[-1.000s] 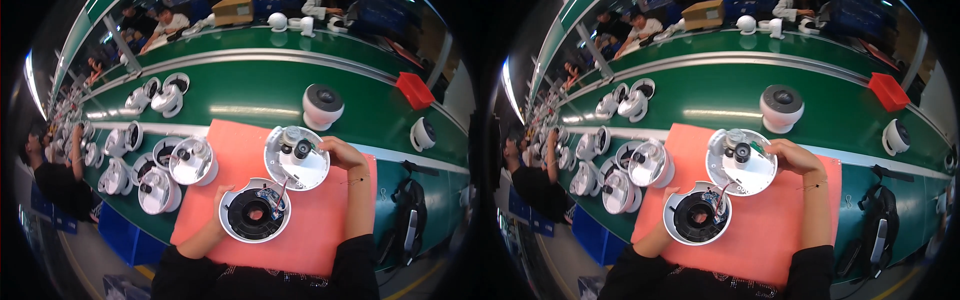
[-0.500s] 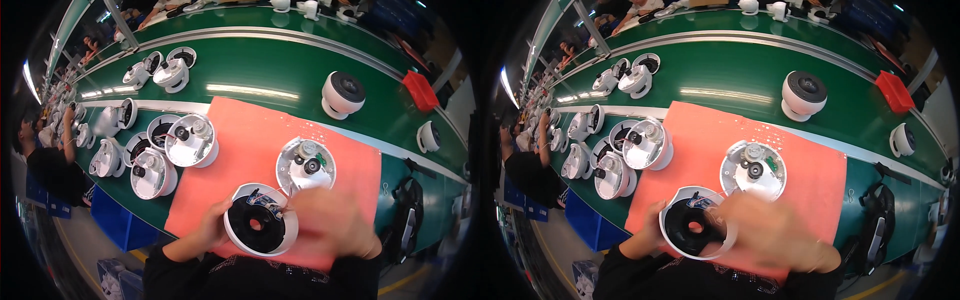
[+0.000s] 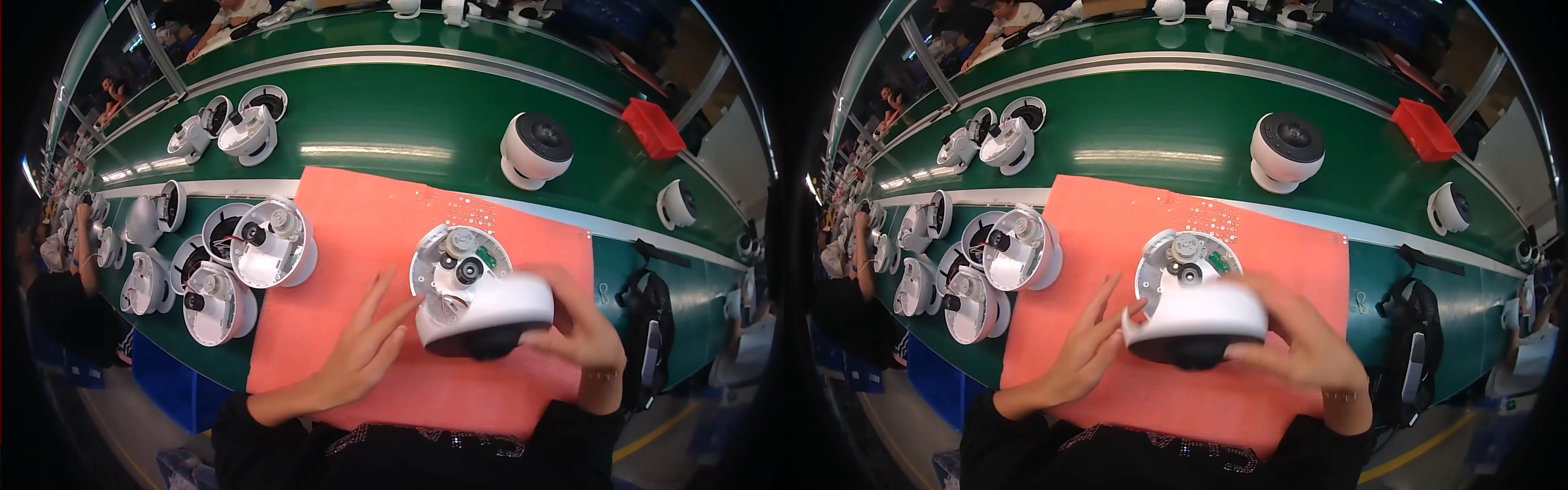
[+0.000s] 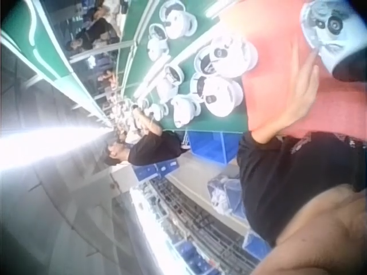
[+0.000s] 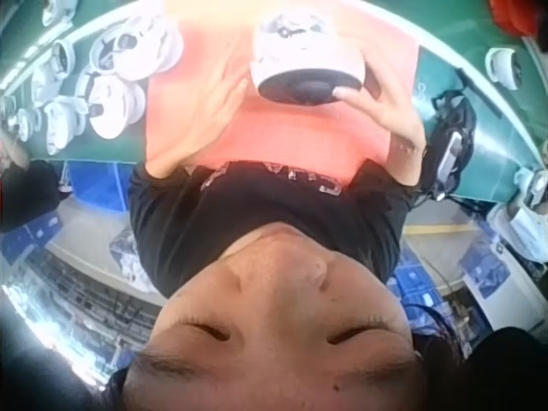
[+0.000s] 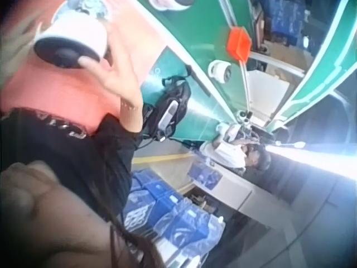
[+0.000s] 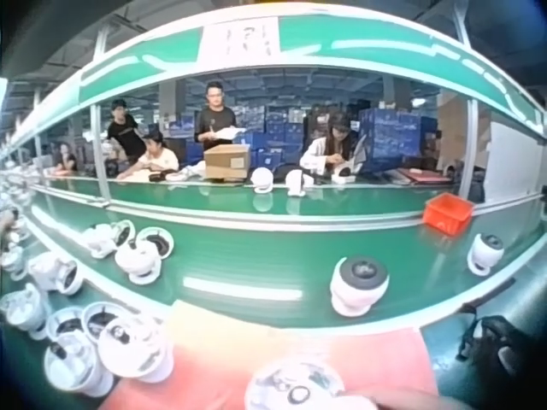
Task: Assembling internal components and outer housings of security cameras on a production line.
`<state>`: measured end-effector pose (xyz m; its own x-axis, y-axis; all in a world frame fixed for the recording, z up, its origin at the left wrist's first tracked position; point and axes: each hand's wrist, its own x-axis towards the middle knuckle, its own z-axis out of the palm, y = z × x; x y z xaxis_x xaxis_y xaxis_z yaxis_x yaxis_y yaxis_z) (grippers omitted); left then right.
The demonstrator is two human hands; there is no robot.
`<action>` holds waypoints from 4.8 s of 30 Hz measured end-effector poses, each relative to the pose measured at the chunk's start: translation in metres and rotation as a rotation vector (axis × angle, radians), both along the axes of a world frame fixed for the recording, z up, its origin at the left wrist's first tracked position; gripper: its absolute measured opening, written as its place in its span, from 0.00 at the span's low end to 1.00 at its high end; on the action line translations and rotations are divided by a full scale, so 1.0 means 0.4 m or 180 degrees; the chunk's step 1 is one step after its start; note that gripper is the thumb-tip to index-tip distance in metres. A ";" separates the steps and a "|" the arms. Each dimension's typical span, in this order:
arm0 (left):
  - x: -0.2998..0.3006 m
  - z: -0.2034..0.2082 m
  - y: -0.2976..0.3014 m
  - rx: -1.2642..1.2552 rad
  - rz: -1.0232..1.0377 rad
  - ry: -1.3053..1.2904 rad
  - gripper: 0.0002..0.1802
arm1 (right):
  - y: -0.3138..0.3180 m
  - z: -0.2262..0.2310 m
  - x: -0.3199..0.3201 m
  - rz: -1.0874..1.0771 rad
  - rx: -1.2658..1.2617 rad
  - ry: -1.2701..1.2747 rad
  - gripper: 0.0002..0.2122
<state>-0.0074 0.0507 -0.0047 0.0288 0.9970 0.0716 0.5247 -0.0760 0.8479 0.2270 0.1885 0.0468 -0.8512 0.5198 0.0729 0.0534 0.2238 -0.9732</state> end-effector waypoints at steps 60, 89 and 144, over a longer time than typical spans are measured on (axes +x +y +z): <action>-0.063 0.088 0.189 -0.0921 0.0060 0.0970 0.28 | 0.139 -0.048 -0.165 -0.0717 0.2516 -0.1847 0.25; 0.009 0.033 0.179 0.0370 0.0011 -0.0986 0.45 | 0.067 -0.057 -0.119 -0.0872 0.0457 0.0044 0.31; -0.012 -0.026 0.512 -0.0418 0.0973 -0.4976 0.38 | 0.380 -0.194 -0.135 -0.1984 -0.3595 0.2697 0.31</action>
<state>-0.0121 0.2554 -0.0151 -0.1800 0.9526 -0.2452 -0.8452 -0.0222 0.5340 0.1731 0.3405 -0.0307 -0.3990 0.8804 -0.2562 -0.7817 -0.4727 -0.4069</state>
